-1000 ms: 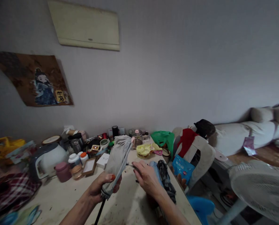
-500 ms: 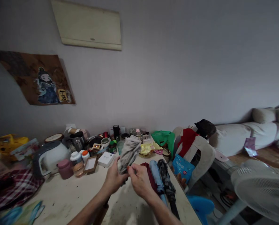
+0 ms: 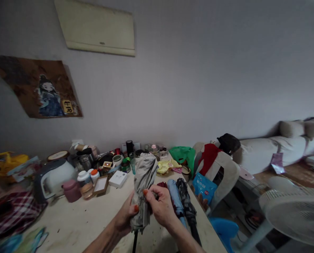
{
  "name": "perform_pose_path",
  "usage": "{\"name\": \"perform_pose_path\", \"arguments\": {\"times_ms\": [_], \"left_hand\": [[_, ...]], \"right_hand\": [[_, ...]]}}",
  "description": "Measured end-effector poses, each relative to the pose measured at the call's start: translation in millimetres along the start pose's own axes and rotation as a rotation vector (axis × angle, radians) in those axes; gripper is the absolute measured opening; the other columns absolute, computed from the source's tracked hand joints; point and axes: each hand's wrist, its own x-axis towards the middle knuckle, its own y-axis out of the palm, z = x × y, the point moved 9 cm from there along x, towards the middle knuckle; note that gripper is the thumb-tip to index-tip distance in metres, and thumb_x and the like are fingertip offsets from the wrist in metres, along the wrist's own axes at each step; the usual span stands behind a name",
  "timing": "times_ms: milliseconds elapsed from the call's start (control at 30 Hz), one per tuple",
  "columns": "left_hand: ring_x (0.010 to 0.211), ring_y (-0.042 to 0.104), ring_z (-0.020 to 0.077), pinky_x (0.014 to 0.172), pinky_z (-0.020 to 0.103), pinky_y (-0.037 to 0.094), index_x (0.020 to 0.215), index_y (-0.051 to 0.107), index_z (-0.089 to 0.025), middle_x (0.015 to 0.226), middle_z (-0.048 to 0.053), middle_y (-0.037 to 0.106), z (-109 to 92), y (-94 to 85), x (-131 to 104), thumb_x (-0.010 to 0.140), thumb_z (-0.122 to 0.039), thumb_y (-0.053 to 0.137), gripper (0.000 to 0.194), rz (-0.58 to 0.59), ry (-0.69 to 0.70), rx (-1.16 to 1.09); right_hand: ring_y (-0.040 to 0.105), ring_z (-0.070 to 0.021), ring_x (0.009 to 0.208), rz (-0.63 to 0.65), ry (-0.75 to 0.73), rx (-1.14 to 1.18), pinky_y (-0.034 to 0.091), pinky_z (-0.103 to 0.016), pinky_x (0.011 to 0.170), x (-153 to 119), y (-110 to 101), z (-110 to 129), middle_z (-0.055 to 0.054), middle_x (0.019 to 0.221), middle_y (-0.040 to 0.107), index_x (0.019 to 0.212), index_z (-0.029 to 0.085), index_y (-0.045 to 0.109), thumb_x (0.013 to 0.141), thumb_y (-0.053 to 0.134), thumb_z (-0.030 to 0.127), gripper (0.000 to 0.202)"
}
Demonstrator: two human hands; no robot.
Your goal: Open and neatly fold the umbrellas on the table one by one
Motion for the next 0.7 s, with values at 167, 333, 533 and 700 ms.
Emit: {"name": "perform_pose_path", "arguments": {"times_ms": [167,333,533,700], "left_hand": [[0.052,0.049,0.0074,0.048,0.017,0.036,0.094,0.060,-0.013,0.065,0.000,0.057,15,11.6,0,0.057,-0.042,0.082,0.052,0.019,-0.052,-0.054],[0.053,0.051,0.0074,0.049,0.018,0.038,0.088,0.061,-0.013,0.067,0.002,0.057,-1,5.5,3,0.058,-0.037,0.081,0.043,0.017,-0.033,-0.143],[0.049,0.047,0.0068,0.046,0.019,0.035,0.082,0.059,-0.012,0.063,0.001,0.054,14,27.2,4,0.053,-0.034,0.081,0.043,0.210,-0.172,-0.245],[0.063,0.055,0.0140,0.061,0.026,0.043,0.091,0.061,-0.013,0.076,0.005,0.063,4,24.9,9,0.056,-0.027,0.075,0.040,-0.068,-0.076,0.194]], "right_hand": [[0.039,-0.0106,0.050,0.064,-0.023,0.010,0.032,-0.022,0.049,-2,3,7,0.003,0.049,0.045,0.051,0.019,0.048,0.082,0.057,0.043,0.040],[0.046,-0.0114,0.052,-0.020,0.056,0.408,0.039,-0.021,0.051,8,-18,0,0.002,0.059,0.055,0.065,0.020,0.061,0.066,0.074,0.053,0.035],[0.065,-0.0227,0.071,0.046,0.183,0.714,0.052,-0.031,0.063,25,5,-15,-0.006,0.075,0.070,0.085,0.020,0.070,0.046,0.083,0.056,0.055],[0.066,-0.0232,0.068,-0.115,0.248,0.558,0.054,-0.033,0.063,32,11,-33,-0.008,0.078,0.073,0.079,0.018,0.070,0.048,0.085,0.027,0.036]]}}
